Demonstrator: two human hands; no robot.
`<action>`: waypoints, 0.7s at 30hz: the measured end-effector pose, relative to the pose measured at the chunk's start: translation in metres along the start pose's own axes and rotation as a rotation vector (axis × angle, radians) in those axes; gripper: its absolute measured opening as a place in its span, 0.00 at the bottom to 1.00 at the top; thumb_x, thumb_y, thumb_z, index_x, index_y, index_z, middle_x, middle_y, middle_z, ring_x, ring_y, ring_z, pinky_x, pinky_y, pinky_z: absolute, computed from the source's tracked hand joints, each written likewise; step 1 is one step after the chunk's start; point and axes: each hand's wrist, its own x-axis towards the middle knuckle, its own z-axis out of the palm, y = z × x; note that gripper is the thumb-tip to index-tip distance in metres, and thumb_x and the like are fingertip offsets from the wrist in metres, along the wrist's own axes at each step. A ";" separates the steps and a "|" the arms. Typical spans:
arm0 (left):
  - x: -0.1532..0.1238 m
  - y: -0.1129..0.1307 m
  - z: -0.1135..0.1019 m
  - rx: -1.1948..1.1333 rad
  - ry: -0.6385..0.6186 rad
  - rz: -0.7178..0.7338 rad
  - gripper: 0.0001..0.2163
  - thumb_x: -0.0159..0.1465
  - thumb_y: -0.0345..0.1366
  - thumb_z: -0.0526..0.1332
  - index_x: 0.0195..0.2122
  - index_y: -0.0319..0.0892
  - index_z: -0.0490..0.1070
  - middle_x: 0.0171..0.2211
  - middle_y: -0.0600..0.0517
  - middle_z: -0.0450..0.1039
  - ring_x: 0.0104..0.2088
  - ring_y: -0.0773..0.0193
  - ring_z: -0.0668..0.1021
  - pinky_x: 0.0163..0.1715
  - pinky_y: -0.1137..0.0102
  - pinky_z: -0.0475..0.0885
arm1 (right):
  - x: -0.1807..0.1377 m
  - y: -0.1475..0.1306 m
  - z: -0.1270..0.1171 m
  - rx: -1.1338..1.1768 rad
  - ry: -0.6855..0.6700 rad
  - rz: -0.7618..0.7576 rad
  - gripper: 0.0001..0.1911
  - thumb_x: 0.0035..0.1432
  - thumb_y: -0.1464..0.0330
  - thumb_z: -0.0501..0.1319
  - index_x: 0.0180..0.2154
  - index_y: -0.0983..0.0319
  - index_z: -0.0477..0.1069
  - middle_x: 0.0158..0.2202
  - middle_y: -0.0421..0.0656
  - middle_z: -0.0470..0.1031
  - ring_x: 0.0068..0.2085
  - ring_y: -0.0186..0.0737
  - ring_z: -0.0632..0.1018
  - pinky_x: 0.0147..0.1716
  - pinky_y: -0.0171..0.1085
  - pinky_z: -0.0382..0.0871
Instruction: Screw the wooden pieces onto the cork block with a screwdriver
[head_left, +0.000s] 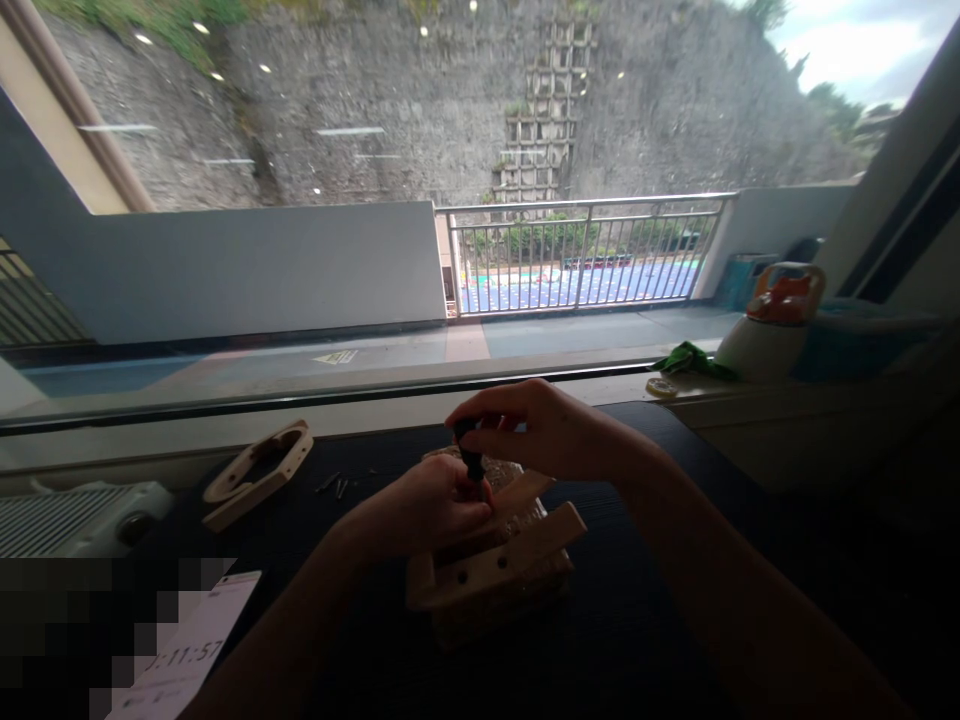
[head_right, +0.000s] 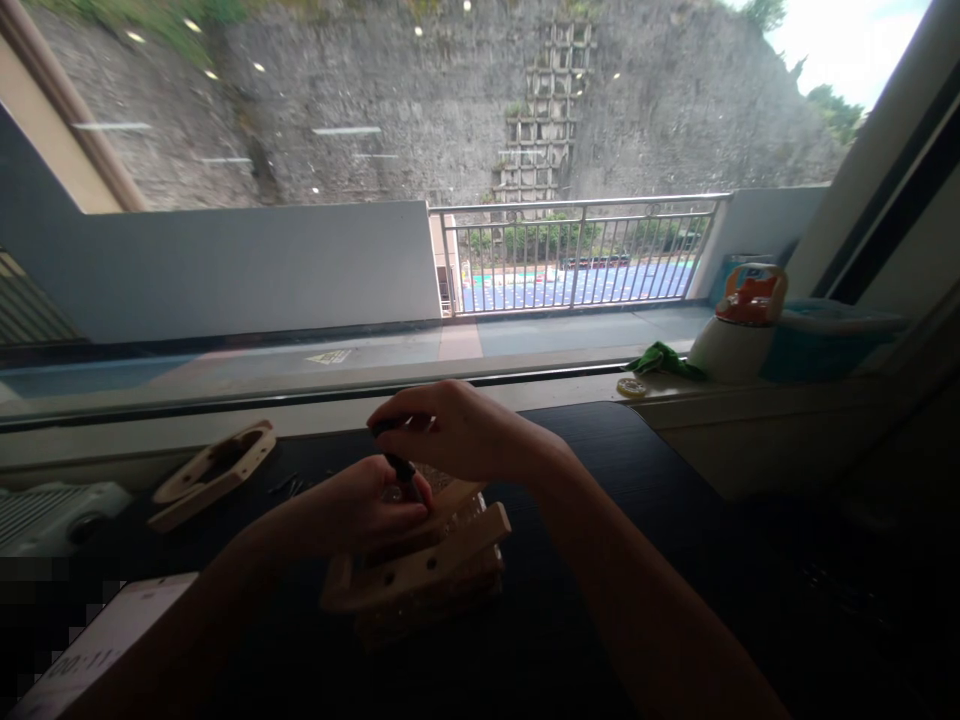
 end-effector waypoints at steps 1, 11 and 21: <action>0.000 0.000 0.000 0.000 -0.001 0.000 0.14 0.58 0.44 0.56 0.32 0.39 0.75 0.27 0.52 0.75 0.29 0.63 0.75 0.27 0.73 0.67 | 0.000 0.001 0.000 0.001 0.006 0.000 0.13 0.55 0.69 0.58 0.42 0.64 0.74 0.32 0.41 0.75 0.33 0.32 0.73 0.32 0.30 0.66; 0.000 -0.002 0.001 0.040 0.025 0.045 0.13 0.59 0.43 0.56 0.29 0.40 0.74 0.27 0.53 0.73 0.28 0.65 0.73 0.24 0.74 0.64 | 0.002 0.006 0.003 -0.032 0.071 0.052 0.12 0.51 0.65 0.62 0.37 0.65 0.72 0.27 0.39 0.71 0.28 0.29 0.70 0.27 0.30 0.63; 0.000 -0.003 0.001 0.006 0.006 -0.009 0.14 0.59 0.43 0.55 0.32 0.39 0.75 0.26 0.52 0.75 0.28 0.63 0.75 0.26 0.73 0.65 | 0.003 0.007 -0.002 0.087 -0.037 -0.033 0.12 0.55 0.68 0.59 0.41 0.65 0.73 0.35 0.42 0.73 0.32 0.30 0.71 0.30 0.30 0.65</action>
